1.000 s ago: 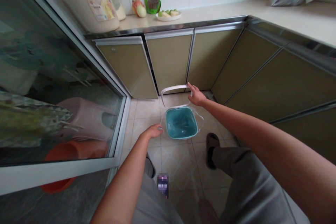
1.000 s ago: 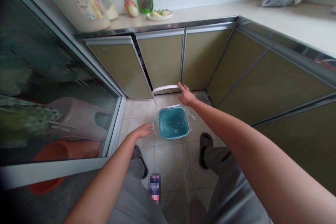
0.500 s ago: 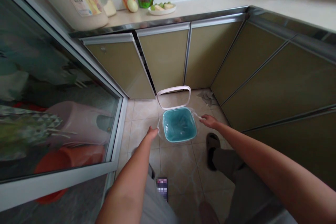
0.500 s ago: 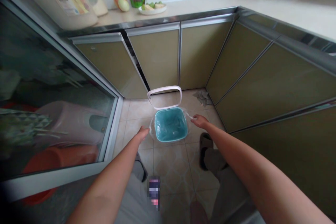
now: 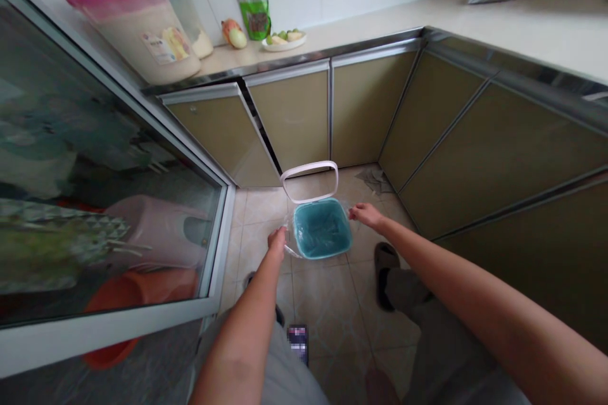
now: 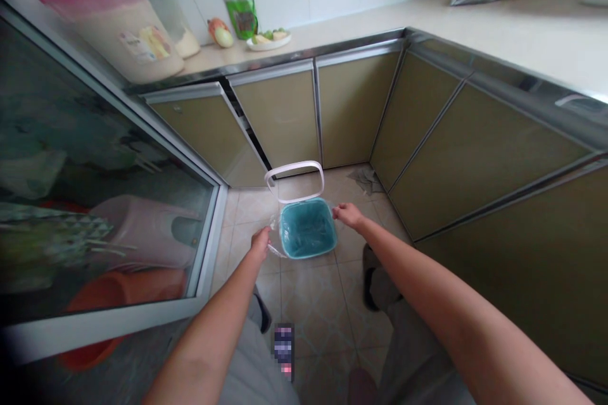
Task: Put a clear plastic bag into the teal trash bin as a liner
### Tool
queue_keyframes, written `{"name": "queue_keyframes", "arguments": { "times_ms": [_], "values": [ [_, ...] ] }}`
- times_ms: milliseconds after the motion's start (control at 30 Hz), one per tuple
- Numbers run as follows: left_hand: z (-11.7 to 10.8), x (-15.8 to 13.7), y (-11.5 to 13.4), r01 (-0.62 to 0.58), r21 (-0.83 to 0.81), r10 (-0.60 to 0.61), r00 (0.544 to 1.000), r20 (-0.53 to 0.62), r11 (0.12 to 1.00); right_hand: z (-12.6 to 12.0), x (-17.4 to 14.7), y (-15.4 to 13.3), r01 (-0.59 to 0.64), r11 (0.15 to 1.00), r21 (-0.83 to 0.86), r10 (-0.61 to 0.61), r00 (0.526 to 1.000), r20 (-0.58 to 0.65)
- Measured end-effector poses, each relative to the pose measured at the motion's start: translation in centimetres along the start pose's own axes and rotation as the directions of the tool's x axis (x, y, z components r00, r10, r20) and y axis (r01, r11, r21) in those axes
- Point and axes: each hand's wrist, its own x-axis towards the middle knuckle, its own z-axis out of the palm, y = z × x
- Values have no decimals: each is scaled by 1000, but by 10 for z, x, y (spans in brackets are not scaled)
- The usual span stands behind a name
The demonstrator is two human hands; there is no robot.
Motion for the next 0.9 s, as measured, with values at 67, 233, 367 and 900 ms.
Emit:
{"name": "queue_keyframes", "arguments": {
  "times_ms": [67,233,367,900],
  "values": [
    [-10,-18,14,31,-83,-40,994,-105,996,-7,-14,-14,-22,989,149,22,1000,7],
    [-42,-78,55,-172,-292,142,982,-122,941,-31,-63,-61,13,893,451,-6,1000,-16],
    [-78,-144,80,-257,-452,291,957,6,854,-60,-119,-92,104,846,522,-118,993,-7],
    [-177,-350,55,15,-739,314,899,304,673,-129,-342,-50,132,883,450,-253,942,221]
  ]
}}
